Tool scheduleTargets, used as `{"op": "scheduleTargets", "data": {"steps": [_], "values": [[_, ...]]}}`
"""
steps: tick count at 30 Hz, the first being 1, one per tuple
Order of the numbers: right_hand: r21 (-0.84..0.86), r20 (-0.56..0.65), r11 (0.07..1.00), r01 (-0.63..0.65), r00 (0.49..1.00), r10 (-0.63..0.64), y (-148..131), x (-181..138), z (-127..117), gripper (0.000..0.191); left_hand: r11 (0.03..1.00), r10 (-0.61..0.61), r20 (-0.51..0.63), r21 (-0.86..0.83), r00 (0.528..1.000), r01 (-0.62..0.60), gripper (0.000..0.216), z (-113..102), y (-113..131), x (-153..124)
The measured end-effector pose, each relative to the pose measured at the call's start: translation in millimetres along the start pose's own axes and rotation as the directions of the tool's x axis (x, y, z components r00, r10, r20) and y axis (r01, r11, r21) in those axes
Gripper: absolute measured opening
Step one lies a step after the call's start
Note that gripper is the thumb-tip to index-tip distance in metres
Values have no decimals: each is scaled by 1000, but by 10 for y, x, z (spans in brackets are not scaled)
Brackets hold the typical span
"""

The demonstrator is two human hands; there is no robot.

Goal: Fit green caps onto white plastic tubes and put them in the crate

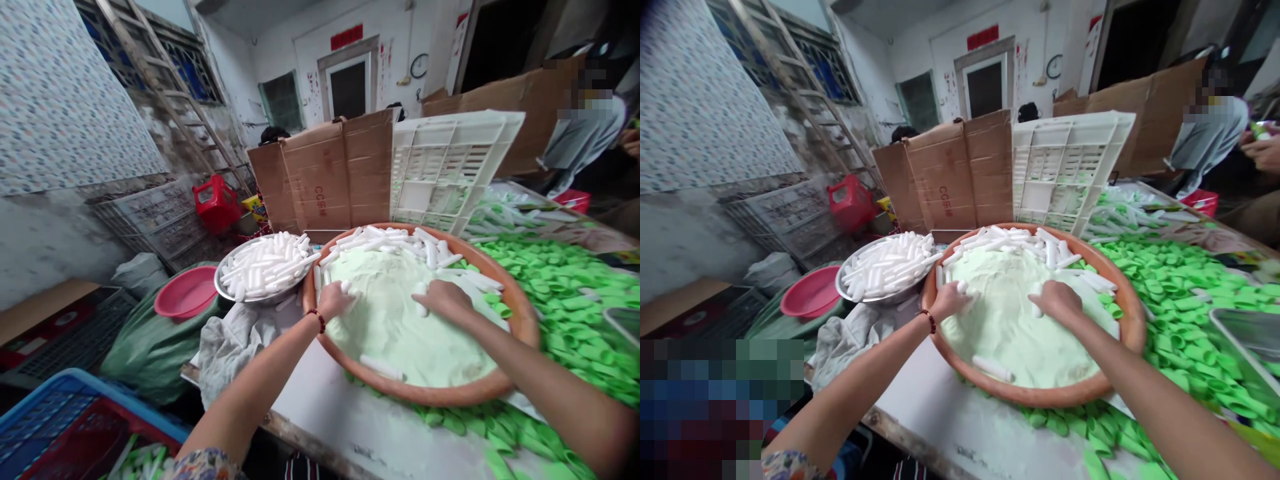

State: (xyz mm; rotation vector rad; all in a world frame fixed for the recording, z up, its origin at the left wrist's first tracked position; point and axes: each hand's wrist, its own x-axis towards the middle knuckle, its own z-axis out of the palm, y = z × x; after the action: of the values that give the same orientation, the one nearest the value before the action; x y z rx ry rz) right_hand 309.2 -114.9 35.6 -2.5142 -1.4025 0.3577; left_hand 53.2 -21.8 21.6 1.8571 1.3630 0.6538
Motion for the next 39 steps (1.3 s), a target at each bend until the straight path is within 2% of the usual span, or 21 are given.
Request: {"op": "scheduleTargets", "data": {"steps": [3,6,9,12,16,20,26,28,31,35,37,39], "values": [[53,5,998,44,999,-44,-75,42,120,24,997,-46,25,56,999,45,39,84,-63,16],[190,41,971,142,987,-153,-167,97,83,26,999,-43,47,22,998,42,35,144,15,60],[392,90,891,229,954,-285,-247,115,-86,32,994,18,79,-108,997,-10,20,108,232,111],[557,76,780,286,917,-391,-325,70,-308,33,960,109,108,-270,988,-76,20,20,517,133],[664,15,661,351,876,-481,-434,-58,-567,38,896,222,125,-418,967,-152,29,-86,817,113],[701,-31,603,381,861,-507,-511,-206,-712,40,838,292,143,-515,946,-181,33,-157,943,48],[644,-38,614,457,820,-571,-544,-381,-775,42,842,318,157,-501,935,-202,35,-195,997,-115],[566,-33,658,498,810,-585,-551,-412,-780,43,868,310,152,-448,938,-214,34,-190,1009,-152],[424,-22,748,510,832,-555,-544,-422,-722,42,919,261,155,-342,953,-196,25,-172,961,-176],[209,22,869,449,886,-463,-431,-392,-415,33,986,132,173,-122,976,-112,21,-112,669,-216],[97,81,909,405,907,-412,-350,-368,-183,33,998,58,167,-16,984,-57,23,-39,458,-250],[12,154,935,353,924,-351,-303,-329,49,31,999,3,160,50,987,-11,15,79,276,-272]]}}
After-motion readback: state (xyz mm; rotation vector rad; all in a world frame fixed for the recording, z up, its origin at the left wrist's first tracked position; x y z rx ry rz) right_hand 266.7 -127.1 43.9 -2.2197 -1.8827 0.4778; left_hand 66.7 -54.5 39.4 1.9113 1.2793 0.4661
